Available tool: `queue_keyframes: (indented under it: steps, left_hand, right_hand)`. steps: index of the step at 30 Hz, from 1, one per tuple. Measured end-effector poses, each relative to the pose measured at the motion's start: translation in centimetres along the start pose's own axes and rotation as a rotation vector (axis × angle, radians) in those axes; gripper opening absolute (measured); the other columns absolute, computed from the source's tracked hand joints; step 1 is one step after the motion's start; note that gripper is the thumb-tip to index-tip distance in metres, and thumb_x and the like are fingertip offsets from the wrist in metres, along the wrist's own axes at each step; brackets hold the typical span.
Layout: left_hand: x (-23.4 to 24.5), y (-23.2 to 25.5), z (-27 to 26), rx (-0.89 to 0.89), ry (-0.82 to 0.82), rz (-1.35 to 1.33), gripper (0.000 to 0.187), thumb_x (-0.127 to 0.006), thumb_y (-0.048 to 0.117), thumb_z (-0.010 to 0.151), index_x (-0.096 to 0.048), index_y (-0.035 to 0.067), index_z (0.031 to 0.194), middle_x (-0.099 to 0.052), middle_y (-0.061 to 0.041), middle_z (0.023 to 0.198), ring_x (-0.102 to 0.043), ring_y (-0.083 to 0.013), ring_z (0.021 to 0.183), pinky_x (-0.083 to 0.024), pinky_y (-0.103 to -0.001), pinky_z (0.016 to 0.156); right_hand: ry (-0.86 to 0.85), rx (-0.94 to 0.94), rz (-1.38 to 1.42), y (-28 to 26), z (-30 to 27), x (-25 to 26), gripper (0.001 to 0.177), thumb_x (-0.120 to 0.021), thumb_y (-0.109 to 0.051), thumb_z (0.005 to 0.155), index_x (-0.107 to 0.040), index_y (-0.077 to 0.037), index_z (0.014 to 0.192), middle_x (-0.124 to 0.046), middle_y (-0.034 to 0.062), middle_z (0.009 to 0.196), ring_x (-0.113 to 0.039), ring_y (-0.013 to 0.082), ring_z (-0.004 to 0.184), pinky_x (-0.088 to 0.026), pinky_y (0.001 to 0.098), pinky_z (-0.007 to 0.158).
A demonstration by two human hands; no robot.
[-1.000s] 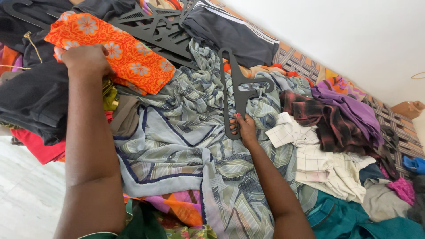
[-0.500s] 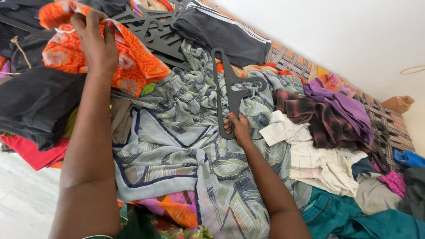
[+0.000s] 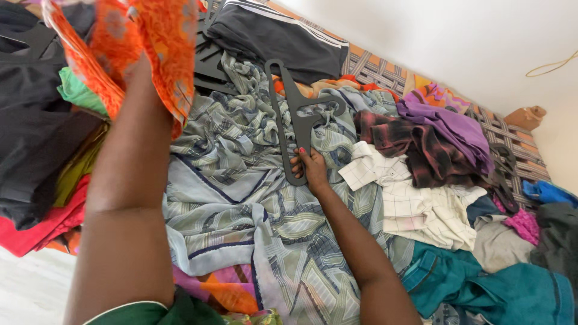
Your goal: The person places several folded garments onto black plastic hangers one by one. They handle a plaid shirt, a white shirt, a purple garment, and an orange patterned garment, securing each on a hanger and setting it aside.
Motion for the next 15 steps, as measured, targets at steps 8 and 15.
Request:
queue_keyframes:
  steps: [8, 15]
  left_hand:
    - [-16.7, 3.9, -19.1, -0.328, -0.75, 0.399, 0.038, -0.074, 0.037, 0.09, -0.057, 0.017, 0.118, -0.046, -0.02, 0.147, -0.035, -0.0532, 0.137, -0.025, -0.078, 0.102]
    - [-13.3, 4.4, -28.3, -0.024, -1.306, 0.527, 0.085, -0.064, 0.051, 0.096, -0.017, 0.025, 0.161, -0.028, -0.013, 0.165, -0.021, -0.0425, 0.154, -0.016, -0.076, 0.115]
  right_hand:
    - [-0.008, 0.026, 0.027, 1.8, 0.7, 1.6, 0.034, -0.053, -0.031, 0.109, -0.061, 0.002, 0.113, -0.068, 0.0102, 0.081, -0.065, 0.0165, 0.058, -0.051, 0.0284, 0.047]
    - [-0.087, 0.034, 0.424, 5.2, 2.5, 3.5, 0.032, -0.05, -0.021, 0.099, -0.063, -0.001, 0.12, -0.072, 0.0084, 0.109, -0.071, 0.0216, 0.094, -0.058, 0.0368, 0.085]
Point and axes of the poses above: each hand's wrist, its own z-axis towards the middle knuckle, its own x-axis out of the back of the hand, y = z × x, the point moved 4 cm from there along z, towards the middle knuckle
